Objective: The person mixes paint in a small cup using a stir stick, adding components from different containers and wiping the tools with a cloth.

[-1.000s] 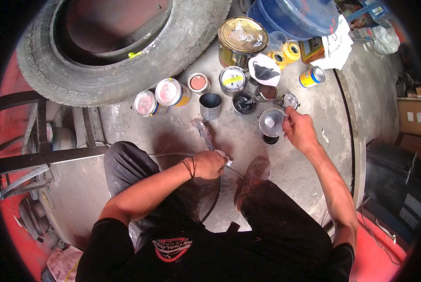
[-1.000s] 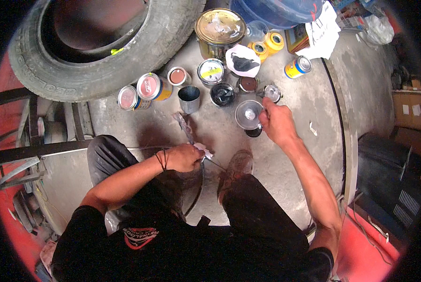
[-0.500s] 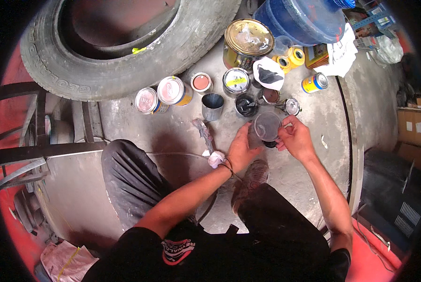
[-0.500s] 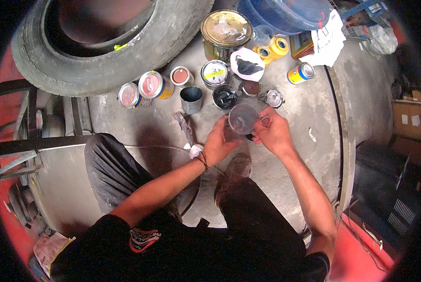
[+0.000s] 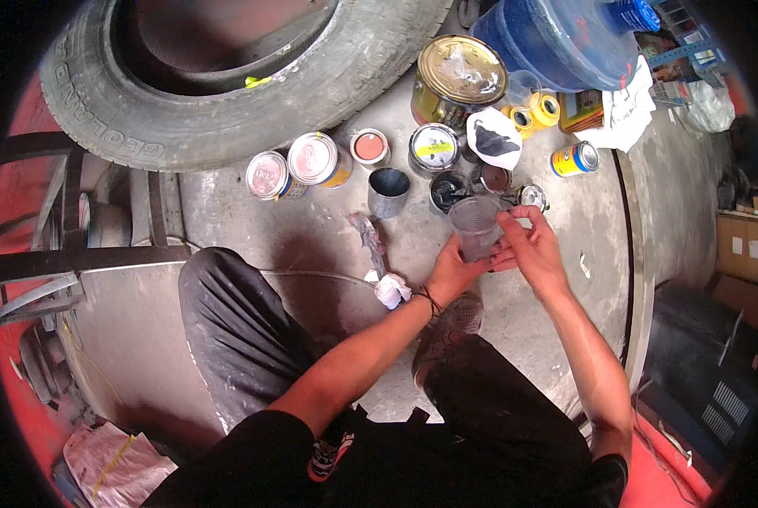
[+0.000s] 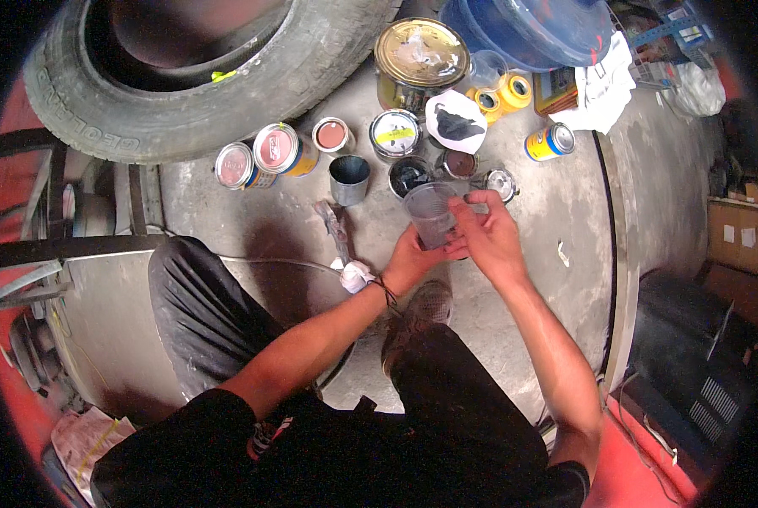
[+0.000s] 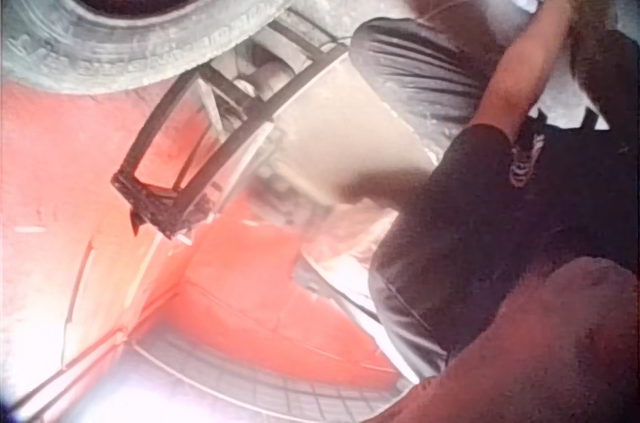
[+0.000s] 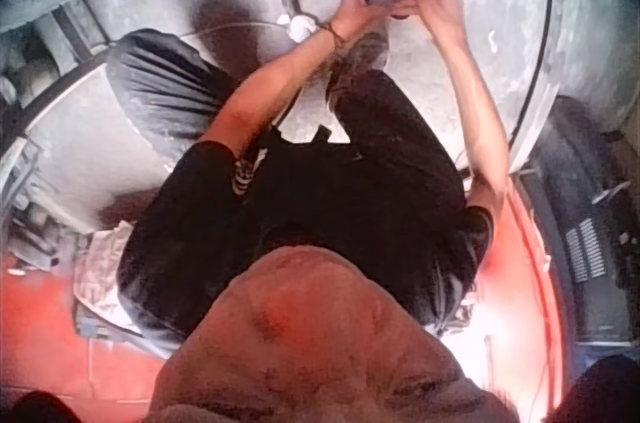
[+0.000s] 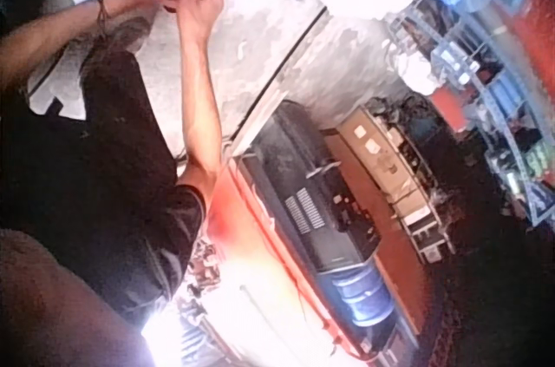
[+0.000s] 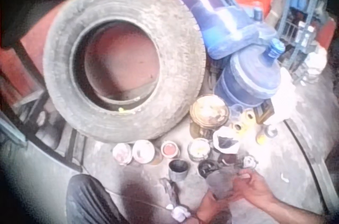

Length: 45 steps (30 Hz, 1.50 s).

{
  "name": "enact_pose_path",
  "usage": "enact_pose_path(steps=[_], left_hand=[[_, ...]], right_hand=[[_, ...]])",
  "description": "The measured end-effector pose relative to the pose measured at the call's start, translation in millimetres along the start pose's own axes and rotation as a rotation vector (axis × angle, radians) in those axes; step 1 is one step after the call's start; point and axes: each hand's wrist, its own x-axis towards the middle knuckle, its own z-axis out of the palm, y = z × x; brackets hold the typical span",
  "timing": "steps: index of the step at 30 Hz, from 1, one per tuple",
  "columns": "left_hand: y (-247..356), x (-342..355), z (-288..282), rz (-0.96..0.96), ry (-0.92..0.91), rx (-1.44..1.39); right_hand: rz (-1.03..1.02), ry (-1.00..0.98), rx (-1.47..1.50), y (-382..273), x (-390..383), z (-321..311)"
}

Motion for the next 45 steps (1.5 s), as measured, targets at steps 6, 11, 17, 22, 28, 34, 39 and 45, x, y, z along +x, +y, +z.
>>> enact_pose_path(steps=[6,11,17,22,28,34,39,45], left_hand=[[19,0,-15,-0.261,-0.092,-0.067],[41,-5,-10,-0.368,-0.108,-0.165],[54,-5,-8,-0.417,-0.143,-0.349],[60,-3,-8,-0.449,-0.148,-0.452],[68,-3,-4,-0.443,-0.141,-0.536],[88,0,4,-0.501,-0.044,-0.619],[97,5,2,-0.487,-0.082,-0.687],[89,0,-3,-0.507,-0.094,-0.483]], right_hand=[[-0.009,0.099,-0.036,12,0,-19],[0.003,0.116,-0.050,17,0,-31],[0.016,0.113,-0.073,9,2,-26],[0.010,0.104,-0.091,1,5,-22],[-0.007,0.087,-0.115,-10,13,-16],[-0.032,0.049,-0.151,-25,23,-10],[-0.091,0.031,-0.195,-38,26,-4],[-0.129,0.018,-0.286,-26,22,-8]])
